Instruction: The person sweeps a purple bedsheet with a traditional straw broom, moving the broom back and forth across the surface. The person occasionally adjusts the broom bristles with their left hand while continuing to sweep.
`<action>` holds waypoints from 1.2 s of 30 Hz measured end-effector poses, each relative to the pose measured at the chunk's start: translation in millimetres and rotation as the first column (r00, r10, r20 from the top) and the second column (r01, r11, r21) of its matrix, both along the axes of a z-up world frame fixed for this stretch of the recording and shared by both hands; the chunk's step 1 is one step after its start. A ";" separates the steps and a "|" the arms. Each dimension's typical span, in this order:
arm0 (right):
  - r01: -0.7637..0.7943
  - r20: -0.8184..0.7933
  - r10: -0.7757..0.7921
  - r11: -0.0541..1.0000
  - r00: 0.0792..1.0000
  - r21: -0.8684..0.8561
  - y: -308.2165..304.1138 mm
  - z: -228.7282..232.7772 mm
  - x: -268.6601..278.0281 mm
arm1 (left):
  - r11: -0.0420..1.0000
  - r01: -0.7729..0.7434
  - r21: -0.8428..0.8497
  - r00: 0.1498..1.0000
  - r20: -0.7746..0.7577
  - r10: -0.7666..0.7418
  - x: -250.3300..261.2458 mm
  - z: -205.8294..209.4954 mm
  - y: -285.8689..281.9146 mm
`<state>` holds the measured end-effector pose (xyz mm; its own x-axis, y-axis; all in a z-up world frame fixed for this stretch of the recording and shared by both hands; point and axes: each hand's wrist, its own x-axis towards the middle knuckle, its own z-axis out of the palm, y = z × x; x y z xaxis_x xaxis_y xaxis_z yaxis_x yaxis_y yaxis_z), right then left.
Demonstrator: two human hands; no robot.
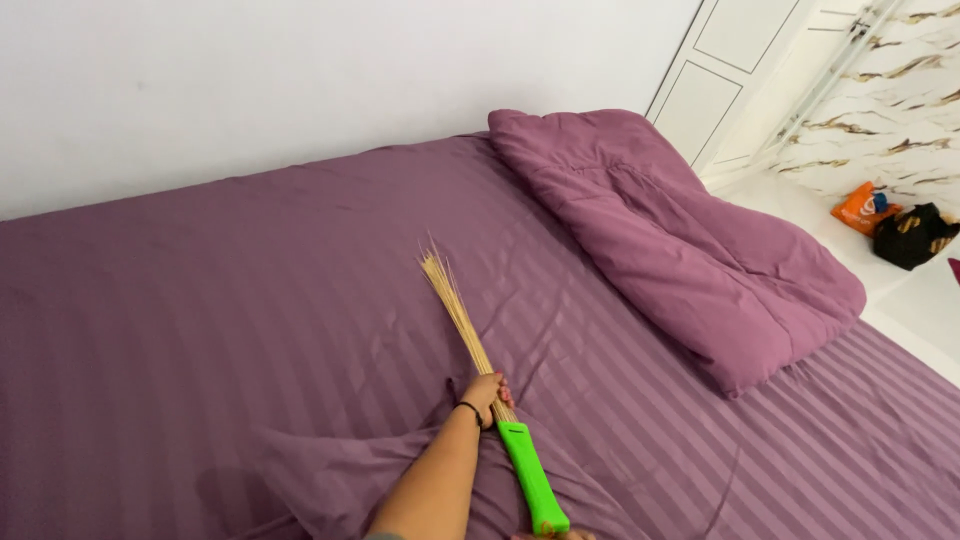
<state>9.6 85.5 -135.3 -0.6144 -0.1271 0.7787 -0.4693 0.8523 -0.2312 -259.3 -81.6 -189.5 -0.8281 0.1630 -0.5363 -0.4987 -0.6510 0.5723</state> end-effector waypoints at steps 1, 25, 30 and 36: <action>-0.006 -0.006 0.006 0.994 1.000 -0.113 -1.3 -2.2 -3.6 | 0.996 0.048 0.074 0.999 -0.016 -0.047 -2.5 0.0 2.7; -0.044 0.870 0.169 0.985 0.464 -0.168 62.2 84.8 -36.3 | 0.929 0.238 -0.284 0.920 -0.239 -0.309 128.5 87.5 114.6; 0.303 0.978 -0.150 0.948 0.147 0.099 183.5 85.7 16.5 | 0.949 0.315 -0.002 0.938 -0.152 -0.312 102.4 42.4 76.7; 0.731 0.991 -0.107 0.682 0.078 0.016 349.9 3.9 223.4 | 0.955 0.294 -0.032 0.948 -0.120 -0.295 115.3 65.9 57.5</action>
